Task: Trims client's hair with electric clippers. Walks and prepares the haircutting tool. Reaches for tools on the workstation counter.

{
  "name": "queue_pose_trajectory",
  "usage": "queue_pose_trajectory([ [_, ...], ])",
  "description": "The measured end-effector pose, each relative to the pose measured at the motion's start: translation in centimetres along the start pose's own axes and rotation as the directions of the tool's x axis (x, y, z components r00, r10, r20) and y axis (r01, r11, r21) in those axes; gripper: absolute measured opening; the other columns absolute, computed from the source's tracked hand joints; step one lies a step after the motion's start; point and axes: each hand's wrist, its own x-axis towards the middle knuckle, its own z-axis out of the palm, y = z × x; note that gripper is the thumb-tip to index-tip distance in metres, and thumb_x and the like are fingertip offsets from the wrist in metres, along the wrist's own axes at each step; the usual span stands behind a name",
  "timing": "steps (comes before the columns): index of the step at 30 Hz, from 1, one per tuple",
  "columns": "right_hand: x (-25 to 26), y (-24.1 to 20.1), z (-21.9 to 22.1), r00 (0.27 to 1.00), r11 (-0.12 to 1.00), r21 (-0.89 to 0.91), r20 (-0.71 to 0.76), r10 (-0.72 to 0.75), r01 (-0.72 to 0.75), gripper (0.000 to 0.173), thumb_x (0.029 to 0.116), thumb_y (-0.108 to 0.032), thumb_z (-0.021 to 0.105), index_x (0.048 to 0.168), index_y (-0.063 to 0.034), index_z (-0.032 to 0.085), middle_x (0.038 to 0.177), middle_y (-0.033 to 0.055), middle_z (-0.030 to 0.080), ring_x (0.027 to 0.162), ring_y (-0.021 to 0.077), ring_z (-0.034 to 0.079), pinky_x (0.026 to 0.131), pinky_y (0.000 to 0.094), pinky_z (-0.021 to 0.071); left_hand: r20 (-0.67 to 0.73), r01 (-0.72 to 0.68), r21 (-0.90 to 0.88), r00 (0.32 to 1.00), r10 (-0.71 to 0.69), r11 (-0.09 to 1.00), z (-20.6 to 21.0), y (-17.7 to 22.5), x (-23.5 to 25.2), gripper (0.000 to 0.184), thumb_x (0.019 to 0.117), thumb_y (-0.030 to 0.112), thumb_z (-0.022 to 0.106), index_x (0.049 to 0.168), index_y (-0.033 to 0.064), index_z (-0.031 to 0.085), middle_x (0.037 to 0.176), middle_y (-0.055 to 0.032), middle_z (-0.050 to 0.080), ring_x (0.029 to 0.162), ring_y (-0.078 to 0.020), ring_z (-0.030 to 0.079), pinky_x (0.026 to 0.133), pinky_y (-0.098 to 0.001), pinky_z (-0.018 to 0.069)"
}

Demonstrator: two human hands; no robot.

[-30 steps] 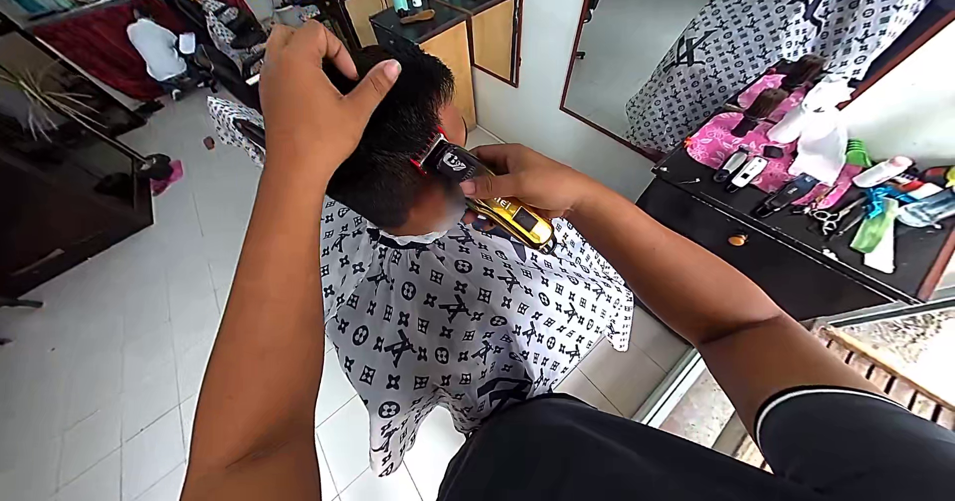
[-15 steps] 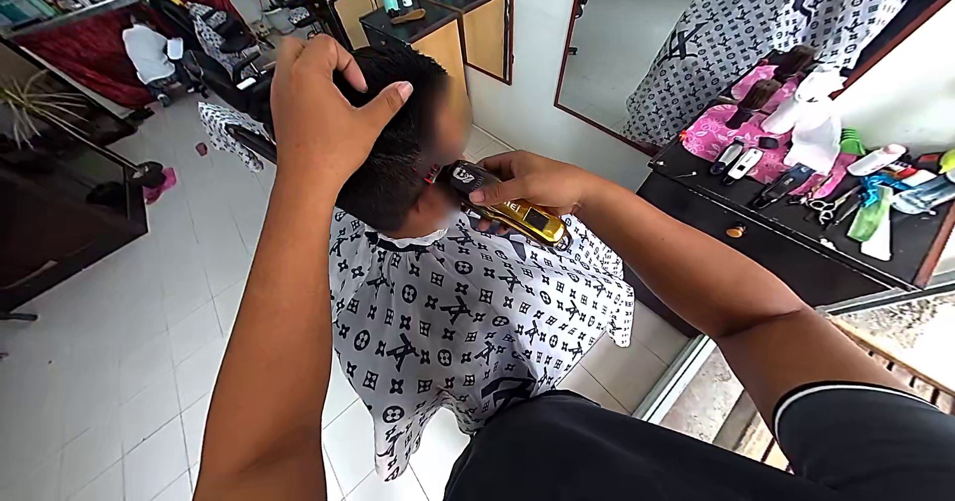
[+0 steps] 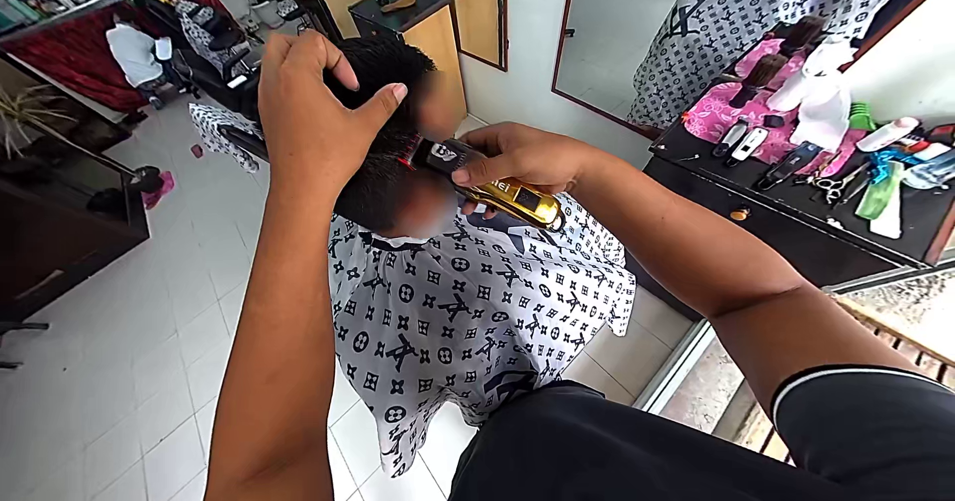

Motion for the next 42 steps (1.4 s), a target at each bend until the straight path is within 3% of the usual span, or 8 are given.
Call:
queue_pose_trajectory([
  [3,0.2,-0.5,0.0,0.999,0.998,-0.023,0.002,-0.052,0.052,0.037,0.0966,-0.018,0.069,0.126,-0.0006,0.055,0.099,0.0124,0.07,0.079,0.0209,0.073,0.066,0.0352,0.0646,-0.004,0.005,0.004,1.0,-0.005,1.0,0.2,0.2,-0.1,0.059,0.0857,0.055,0.075,0.109,0.0024,0.064,0.121,-0.0187,0.054,0.11,-0.0304,0.055,0.095,-0.047,0.043],
  [8,-0.2,1.4,-1.7,0.997,0.996,-0.015,0.003,0.083,-0.083,0.033,0.0983,-0.021,0.067,0.124,-0.0031,0.057,0.098,0.0119,0.071,0.079,0.0209,0.074,0.065,0.034,0.0642,-0.018,0.01,0.011,1.0,-0.01,1.0,0.1,0.3,-0.1,0.057,0.0852,0.054,0.076,0.108,0.0029,0.064,0.119,-0.0184,0.055,0.113,-0.0316,0.055,0.097,-0.0493,0.0432],
  [14,0.2,-0.5,-0.9,0.999,0.999,-0.013,0.011,-0.05,0.051,0.035,0.0983,-0.019,0.067,0.126,-0.0019,0.055,0.099,0.0121,0.07,0.08,0.0211,0.074,0.066,0.0348,0.0646,-0.006,0.009,0.019,1.0,-0.009,1.0,0.4,0.5,0.1,0.059,0.0836,0.054,0.078,0.11,0.0029,0.064,0.12,-0.0189,0.055,0.112,-0.0327,0.056,0.096,-0.0502,0.0438],
  [19,0.0,1.2,-2.4,0.996,0.997,-0.009,0.031,0.081,-0.08,0.03,0.1001,-0.022,0.064,0.123,-0.0035,0.057,0.096,0.0113,0.072,0.078,0.0203,0.075,0.064,0.0329,0.0643,-0.026,0.002,0.018,1.0,-0.002,1.0,0.3,0.4,-0.1,0.057,0.085,0.053,0.077,0.108,0.0028,0.064,0.118,-0.0184,0.056,0.111,-0.0327,0.056,0.095,-0.049,0.0439],
  [25,0.4,-0.8,-1.1,0.998,0.998,0.0,0.028,-0.064,0.064,0.032,0.0984,-0.019,0.065,0.123,-0.0021,0.055,0.097,0.0122,0.07,0.079,0.0212,0.073,0.065,0.0345,0.0644,-0.018,0.008,0.018,1.0,-0.008,1.0,0.4,0.3,0.0,0.059,0.0845,0.055,0.077,0.11,0.0029,0.064,0.119,-0.0186,0.055,0.111,-0.0329,0.056,0.096,-0.0497,0.0437],
  [30,-0.1,1.2,-2.0,0.997,0.998,0.001,0.029,0.068,-0.068,0.033,0.0999,-0.021,0.064,0.127,-0.0034,0.056,0.101,0.0126,0.072,0.08,0.0212,0.074,0.065,0.0333,0.0642,-0.017,0.004,0.008,1.0,-0.004,1.0,0.3,0.3,-0.1,0.057,0.0851,0.054,0.076,0.108,0.0033,0.064,0.118,-0.018,0.056,0.113,-0.0327,0.055,0.096,-0.0494,0.0436],
  [35,0.1,-1.3,0.1,0.996,0.996,0.004,-0.012,-0.084,0.084,0.033,0.0984,-0.018,0.066,0.125,-0.0007,0.056,0.098,0.013,0.07,0.08,0.0213,0.073,0.066,0.0344,0.0645,-0.005,-0.005,0.008,1.0,0.005,1.0,0.4,0.3,0.0,0.059,0.0853,0.055,0.077,0.111,0.0029,0.064,0.119,-0.0188,0.056,0.112,-0.0336,0.056,0.096,-0.0507,0.0437],
  [42,-0.4,0.4,-0.1,0.999,0.999,-0.014,-0.026,0.041,-0.041,0.033,0.0987,-0.02,0.066,0.125,-0.0035,0.055,0.099,0.0114,0.071,0.081,0.021,0.074,0.066,0.0348,0.0647,0.007,-0.036,-0.04,0.999,0.037,0.999,0.1,-0.4,0.0,0.058,0.0871,0.055,0.075,0.112,0.0031,0.064,0.12,-0.0195,0.057,0.116,-0.0332,0.055,0.098,-0.0496,0.0434],
])
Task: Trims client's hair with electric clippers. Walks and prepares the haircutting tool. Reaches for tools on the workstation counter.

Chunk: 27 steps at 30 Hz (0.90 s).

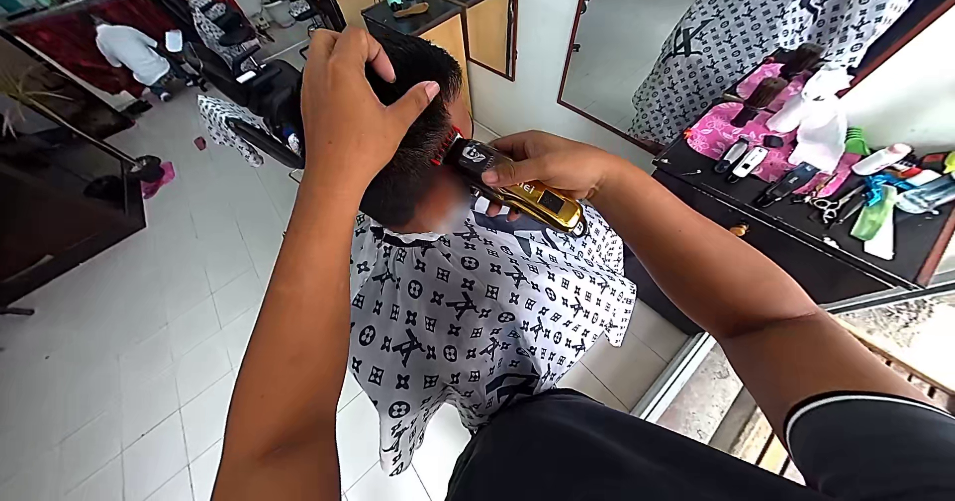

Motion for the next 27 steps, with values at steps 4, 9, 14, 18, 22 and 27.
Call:
queue_pose_trajectory([
  [4,0.2,-1.8,1.1,0.995,0.995,0.004,-0.005,-0.104,0.104,0.035,0.099,-0.02,0.065,0.127,-0.002,0.054,0.098,0.0119,0.071,0.08,0.0208,0.074,0.066,0.0338,0.0647,-0.001,0.013,0.005,1.0,-0.013,1.0,0.1,0.2,0.1,0.058,0.0846,0.054,0.078,0.113,0.0042,0.064,0.12,-0.0186,0.056,0.115,-0.0331,0.056,0.098,-0.0505,0.0437],
  [9,0.0,0.7,-0.6,0.999,0.999,-0.023,0.028,0.036,-0.035,0.033,0.0995,-0.02,0.065,0.127,-0.0035,0.055,0.1,0.012,0.071,0.081,0.0221,0.075,0.066,0.0352,0.0651,-0.012,-0.003,-0.007,1.0,0.003,1.0,-0.1,0.0,-0.3,0.057,0.087,0.054,0.075,0.112,0.0037,0.064,0.121,-0.0187,0.057,0.117,-0.0327,0.056,0.099,-0.0493,0.0434],
  [14,0.1,-1.7,1.8,0.996,0.995,-0.044,-0.009,-0.093,0.093,0.037,0.0959,-0.019,0.07,0.125,-0.0022,0.054,0.099,0.0116,0.07,0.08,0.0212,0.074,0.066,0.0349,0.0649,-0.021,-0.014,-0.011,1.0,0.013,1.0,0.0,-0.1,-0.1,0.06,0.0855,0.057,0.075,0.115,0.0053,0.063,0.123,-0.0189,0.056,0.118,-0.034,0.055,0.101,-0.0522,0.0414],
  [18,-0.5,-0.3,1.6,0.999,0.996,-0.084,-0.048,0.001,-0.005,0.043,0.0955,-0.017,0.071,0.131,-0.0022,0.053,0.103,0.0121,0.069,0.081,0.0213,0.073,0.068,0.0359,0.0648,-0.074,-0.045,-0.065,0.996,0.041,0.997,-2.0,-2.0,-0.5,0.073,0.0894,0.069,0.061,0.125,0.0049,0.059,0.13,-0.0212,0.056,0.125,-0.035,0.052,0.104,-0.0571,0.0374],
  [22,-0.8,-0.2,2.2,0.997,0.997,-0.057,-0.058,0.053,-0.057,0.045,0.0938,-0.014,0.072,0.133,-0.0028,0.051,0.103,0.0119,0.069,0.081,0.0204,0.073,0.071,0.0349,0.0645,-0.034,-0.059,-0.106,0.998,0.055,0.993,-2.0,-3.6,-0.8,0.072,0.0872,0.062,0.07,0.125,0.0017,0.057,0.128,-0.0219,0.057,0.124,-0.0326,0.054,0.105,-0.0497,0.0418],
  [27,-0.4,-2.0,3.2,0.992,0.967,-0.235,-0.05,-0.117,0.102,0.049,0.0932,-0.012,0.074,0.135,-0.0013,0.05,0.107,0.0108,0.07,0.088,0.0161,0.072,0.078,0.0301,0.0632,-0.032,-0.066,-0.121,0.998,0.062,0.991,-0.6,-2.7,-0.9,0.068,0.0849,0.058,0.075,0.121,0.0028,0.059,0.125,-0.0195,0.056,0.121,-0.0309,0.053,0.103,-0.0475,0.0415],
])
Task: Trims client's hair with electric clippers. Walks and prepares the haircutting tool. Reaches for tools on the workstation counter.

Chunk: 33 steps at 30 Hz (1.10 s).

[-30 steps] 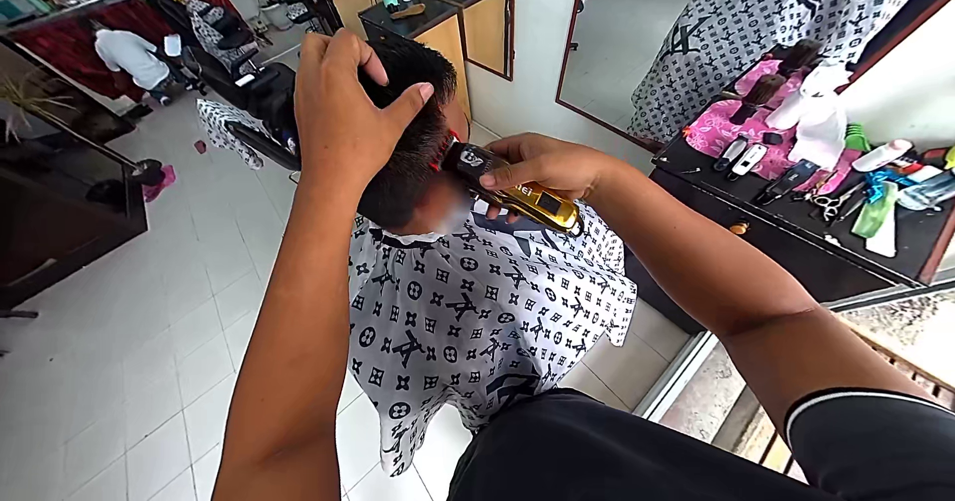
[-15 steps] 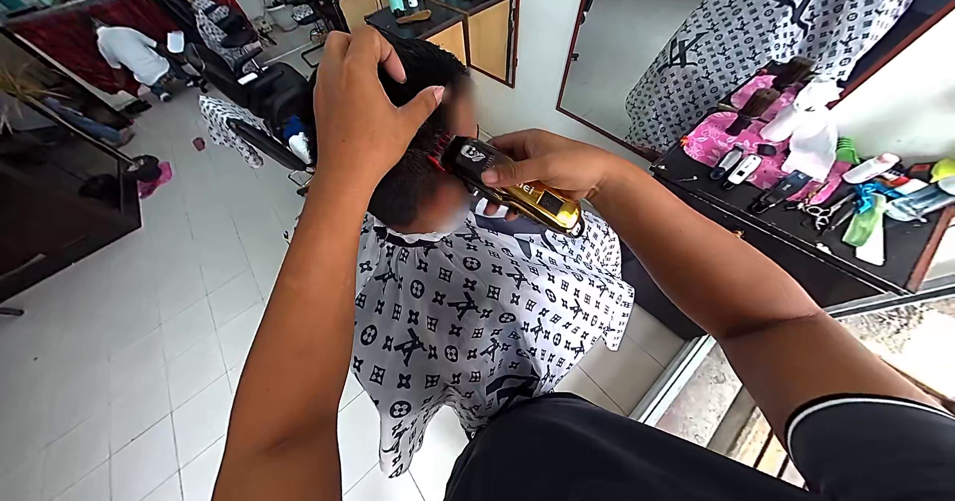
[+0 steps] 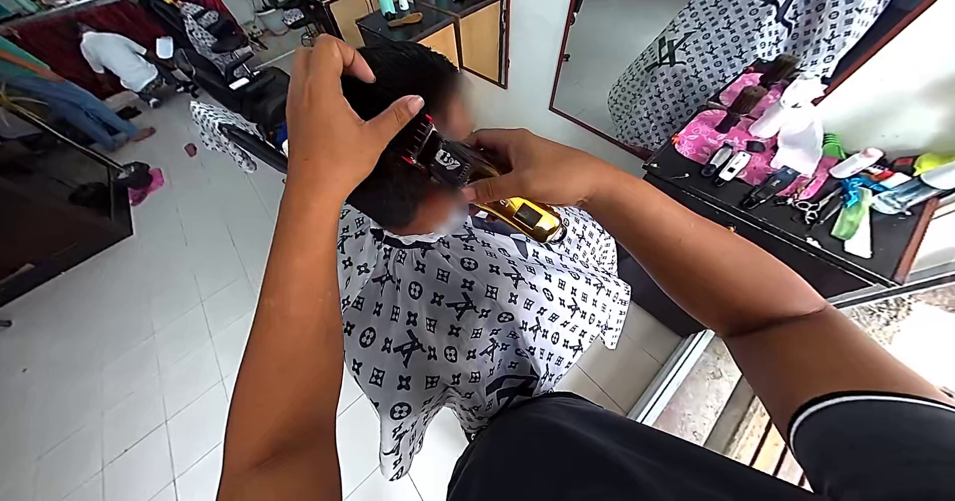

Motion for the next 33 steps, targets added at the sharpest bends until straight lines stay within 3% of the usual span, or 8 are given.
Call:
queue_pose_trajectory([
  [5,-0.6,1.8,-0.8,0.985,0.979,0.101,0.024,0.173,-0.175,0.044,0.094,-0.012,0.071,0.132,-0.0027,0.052,0.104,0.0124,0.068,0.083,0.0212,0.073,0.072,0.0364,0.0647,-0.029,-0.026,-0.015,0.999,0.026,1.0,0.2,-0.1,-0.3,0.064,0.0872,0.056,0.073,0.12,0.0024,0.06,0.122,-0.0193,0.057,0.118,-0.0311,0.055,0.1,-0.0467,0.0428],
  [11,-0.1,-0.2,0.2,1.0,0.997,-0.079,-0.003,-0.023,0.022,0.052,0.0923,-0.015,0.075,0.136,-0.0022,0.051,0.108,0.0092,0.069,0.089,0.0135,0.071,0.079,0.0275,0.0617,-0.035,-0.039,-0.023,0.999,0.038,0.999,0.7,0.0,-0.2,0.065,0.0853,0.055,0.076,0.121,0.0028,0.06,0.125,-0.0194,0.057,0.121,-0.0308,0.054,0.103,-0.046,0.042],
  [16,-0.6,1.4,-0.2,0.989,0.987,0.062,0.001,0.148,-0.148,0.044,0.0942,-0.012,0.072,0.132,-0.0016,0.052,0.105,0.012,0.068,0.083,0.0202,0.073,0.072,0.0347,0.0648,-0.036,-0.025,-0.01,0.999,0.025,1.0,0.5,0.0,-0.3,0.065,0.0863,0.057,0.074,0.121,0.0039,0.06,0.123,-0.0186,0.057,0.119,-0.0302,0.055,0.102,-0.0448,0.0427],
  [22,0.1,-0.4,0.7,0.998,0.991,-0.118,-0.01,-0.067,0.065,0.051,0.093,-0.016,0.075,0.136,-0.0011,0.052,0.108,0.0088,0.069,0.09,0.0122,0.071,0.08,0.027,0.0616,-0.039,-0.058,-0.011,0.998,0.058,0.998,0.8,0.1,-0.3,0.067,0.0852,0.058,0.074,0.121,0.0036,0.06,0.123,-0.0187,0.057,0.119,-0.0307,0.054,0.102,-0.0452,0.0418],
  [27,-0.7,1.2,-0.6,0.987,0.983,0.1,0.004,0.158,-0.157,0.04,0.0964,-0.014,0.069,0.131,-0.0028,0.052,0.102,0.0118,0.07,0.083,0.0217,0.074,0.07,0.0366,0.0651,-0.035,-0.053,-0.008,0.998,0.052,0.999,0.7,-0.2,-0.4,0.064,0.0902,0.06,0.067,0.121,0.0048,0.06,0.123,-0.0175,0.058,0.119,-0.0281,0.055,0.101,-0.0433,0.043],
  [33,0.1,0.2,0.2,1.0,0.986,0.164,-0.005,0.002,-0.001,0.04,0.0963,-0.012,0.068,0.131,-0.001,0.051,0.102,0.0118,0.069,0.084,0.0203,0.073,0.072,0.0349,0.0648,-0.034,-0.036,-0.014,0.999,0.035,0.999,0.8,0.4,-0.2,0.065,0.0841,0.055,0.077,0.121,0.0043,0.06,0.123,-0.0181,0.057,0.12,-0.03,0.054,0.102,-0.0458,0.0423],
])
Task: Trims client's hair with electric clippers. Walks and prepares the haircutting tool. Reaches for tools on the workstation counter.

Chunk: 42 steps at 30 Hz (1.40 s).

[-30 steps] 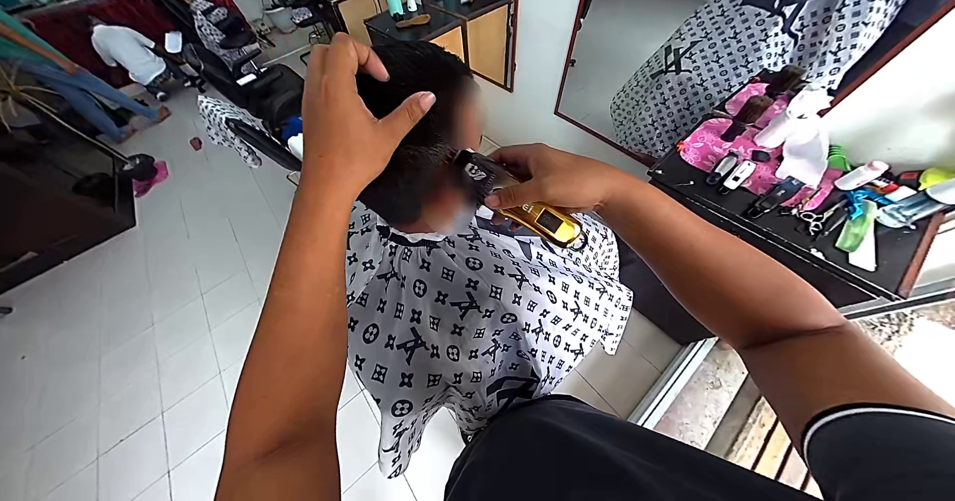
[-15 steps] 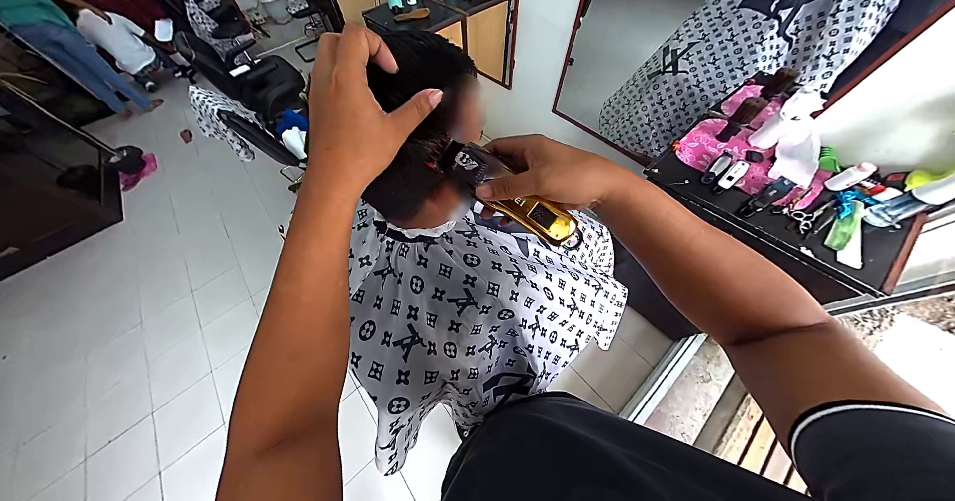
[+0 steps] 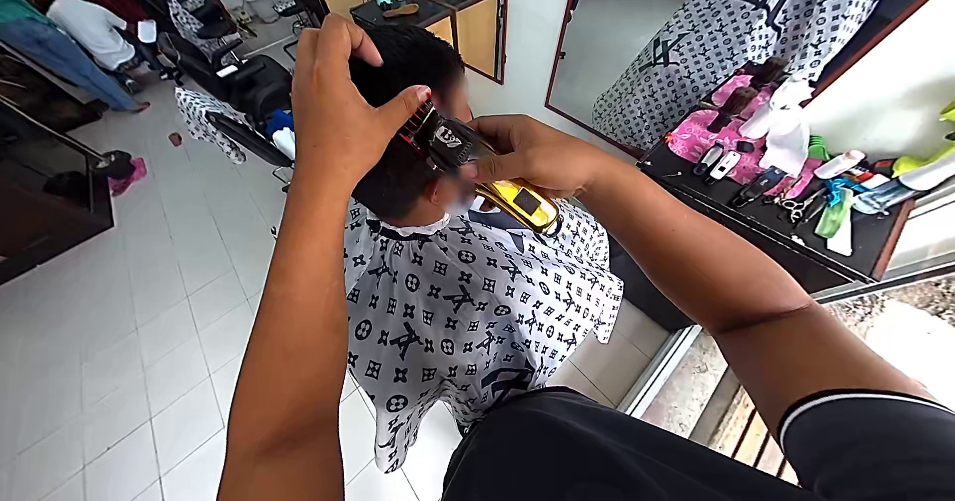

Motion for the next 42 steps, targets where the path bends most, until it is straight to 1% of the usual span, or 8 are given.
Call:
queue_pose_trajectory([
  [5,-0.8,1.3,-0.9,0.991,0.988,0.068,0.01,0.136,-0.136,0.034,0.0977,-0.013,0.065,0.129,-0.0031,0.053,0.103,0.0119,0.07,0.086,0.0225,0.074,0.072,0.038,0.0652,-0.011,0.004,0.015,1.0,-0.004,1.0,-0.1,-0.3,0.0,0.063,0.091,0.06,0.066,0.12,0.0044,0.061,0.122,-0.0183,0.058,0.117,-0.0298,0.056,0.1,-0.0464,0.0431],
  [10,0.0,-0.2,0.2,0.999,1.0,0.008,0.019,-0.029,0.029,0.04,0.0961,-0.013,0.068,0.13,-0.0009,0.05,0.102,0.0112,0.069,0.085,0.0201,0.073,0.074,0.0351,0.0648,-0.016,0.015,0.022,1.0,-0.015,1.0,0.1,0.2,0.0,0.063,0.0834,0.054,0.078,0.119,0.0051,0.061,0.122,-0.0175,0.059,0.118,-0.0302,0.055,0.101,-0.0458,0.0429],
  [15,-0.6,1.2,-0.4,0.992,0.992,0.021,0.005,0.128,-0.128,0.037,0.0966,-0.011,0.068,0.129,-0.0021,0.053,0.102,0.0113,0.07,0.084,0.0209,0.073,0.072,0.036,0.065,-0.02,-0.005,0.008,1.0,0.005,1.0,-0.2,-0.5,-0.2,0.065,0.0895,0.062,0.067,0.12,0.005,0.061,0.121,-0.0169,0.059,0.117,-0.0282,0.055,0.101,-0.044,0.0425],
  [21,0.0,-0.8,0.8,1.0,0.984,-0.175,0.003,-0.022,0.022,0.048,0.0942,-0.015,0.073,0.135,-0.0012,0.051,0.107,0.0101,0.07,0.09,0.0166,0.073,0.078,0.0307,0.0635,-0.037,-0.016,-0.003,0.999,0.016,1.0,-0.4,-0.5,-0.3,0.065,0.0844,0.063,0.072,0.119,0.008,0.063,0.124,-0.0153,0.058,0.12,-0.0259,0.055,0.102,-0.042,0.0423],
  [26,-1.2,0.1,0.1,0.991,0.949,-0.286,-0.054,0.123,-0.134,0.049,0.0921,-0.017,0.075,0.134,-0.0026,0.053,0.104,0.01,0.07,0.083,0.0159,0.072,0.073,0.0299,0.0636,-0.048,-0.067,-0.079,0.997,0.064,0.995,-1.3,-2.3,-1.1,0.055,0.0984,0.058,0.058,0.116,0.0066,0.066,0.137,-0.0133,0.063,0.135,-0.0188,0.053,0.113,-0.0375,0.0402],
  [31,-0.3,-2.3,2.2,0.999,0.911,-0.412,-0.032,-0.005,-0.008,0.053,0.0918,-0.02,0.078,0.136,-0.0048,0.053,0.109,0.0057,0.069,0.09,0.0077,0.069,0.08,0.0234,0.0599,-0.03,-0.047,-0.103,0.999,0.044,0.994,-0.3,-1.9,-1.2,0.062,0.0887,0.058,0.072,0.121,0.0056,0.062,0.136,-0.0121,0.062,0.134,-0.0176,0.054,0.114,-0.0366,0.0408],
  [38,-0.9,-1.2,0.9,0.994,0.871,-0.481,-0.084,0.067,-0.1,0.054,0.0903,-0.022,0.079,0.135,-0.0056,0.054,0.107,0.0063,0.069,0.087,0.0088,0.07,0.077,0.0243,0.0602,-0.017,-0.064,-0.127,0.998,0.062,0.99,-0.4,-2.4,-1.6,0.06,0.0932,0.057,0.066,0.126,0.0071,0.061,0.144,-0.0129,0.058,0.142,-0.019,0.048,0.119,-0.0394,0.0364],
  [42,0.0,-1.4,4.2,0.987,0.844,-0.53,-0.081,-0.141,0.077,0.063,0.0885,-0.026,0.08,0.14,-0.0043,0.051,0.115,0.0072,0.069,0.097,0.0097,0.069,0.085,0.0286,0.0599,-0.02,-0.047,-0.099,0.999,0.045,0.994,-0.6,-2.3,-1.4,0.064,0.0883,0.06,0.071,0.128,0.0107,0.061,0.145,-0.0071,0.059,0.141,-0.0181,0.048,0.119,-0.0449,0.0328],
])
